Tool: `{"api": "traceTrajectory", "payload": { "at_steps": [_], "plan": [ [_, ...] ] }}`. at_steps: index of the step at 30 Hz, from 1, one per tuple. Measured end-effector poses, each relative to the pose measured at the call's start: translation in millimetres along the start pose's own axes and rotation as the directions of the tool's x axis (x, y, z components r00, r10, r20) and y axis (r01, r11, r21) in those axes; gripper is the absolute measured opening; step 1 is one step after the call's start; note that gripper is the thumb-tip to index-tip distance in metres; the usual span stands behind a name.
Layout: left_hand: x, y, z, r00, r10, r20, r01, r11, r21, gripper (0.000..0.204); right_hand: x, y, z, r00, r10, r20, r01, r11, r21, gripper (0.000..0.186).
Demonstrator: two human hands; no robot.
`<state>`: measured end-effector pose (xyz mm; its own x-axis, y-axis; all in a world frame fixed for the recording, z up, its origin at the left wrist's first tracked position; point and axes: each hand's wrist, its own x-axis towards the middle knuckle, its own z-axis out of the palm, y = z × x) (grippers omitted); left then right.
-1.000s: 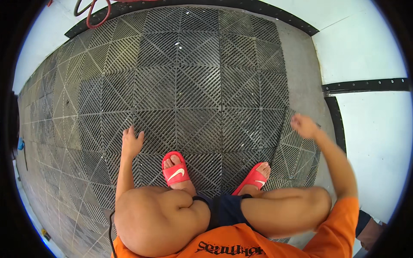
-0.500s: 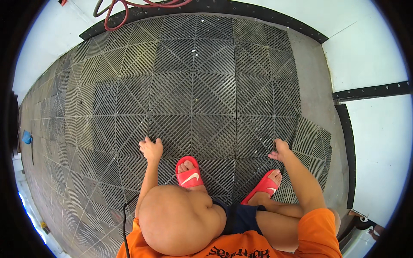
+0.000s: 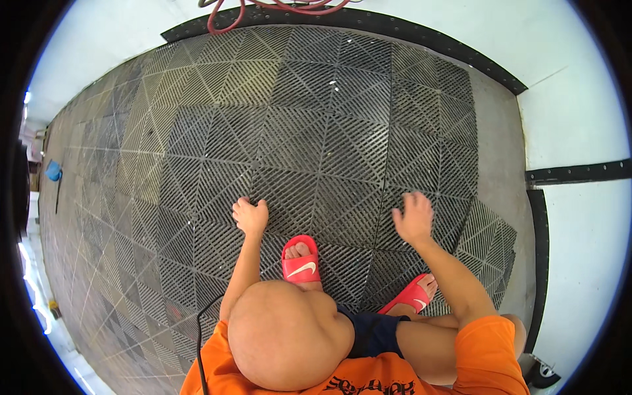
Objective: The person picks up and arranges interlocking floor tiles on the ground by hand, pressing them together to fit the pattern of the workshop floor.
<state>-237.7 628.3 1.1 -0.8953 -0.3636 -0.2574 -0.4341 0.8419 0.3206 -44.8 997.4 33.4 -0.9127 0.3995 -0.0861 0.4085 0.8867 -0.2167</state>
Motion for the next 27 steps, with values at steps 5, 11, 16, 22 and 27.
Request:
{"api": "traceTrajectory", "payload": {
  "at_steps": [5, 11, 16, 22, 27],
  "plan": [
    [5.4, -10.4, -5.4, 0.998, 0.050, 0.034, -0.049, 0.998, -0.032, 0.056, 5.4, -50.2, 10.1, 0.747, -0.598, 0.290, 0.596, 0.796, 0.104, 0.043],
    [-21.8, -26.0, -5.9, 0.998, 0.056, 0.031, -0.057, 0.997, 0.053, 0.059, -13.7, -9.7, 0.1, 0.495, -0.770, 0.404, 0.845, 0.534, -0.017, 0.053],
    [-36.0, -22.5, 1.0, 0.990, 0.120, -0.074, -0.108, 0.983, 0.147, 0.045, 0.4, -20.2, -13.5, 0.414, -0.739, 0.531, 0.887, 0.458, -0.056, 0.057],
    [-37.8, -17.3, 4.2, 0.989, 0.095, -0.113, -0.075, 0.983, 0.169, 0.039, 15.0, -5.9, -9.5, 0.318, -0.798, 0.512, 0.944, 0.314, -0.097, 0.055],
    [-31.6, -15.4, -5.6, 1.000, 0.006, 0.021, -0.007, 0.998, 0.066, 0.043, 28.4, -0.5, -33.2, 0.315, -0.771, 0.553, 0.938, 0.341, -0.059, 0.050]
  ]
}}
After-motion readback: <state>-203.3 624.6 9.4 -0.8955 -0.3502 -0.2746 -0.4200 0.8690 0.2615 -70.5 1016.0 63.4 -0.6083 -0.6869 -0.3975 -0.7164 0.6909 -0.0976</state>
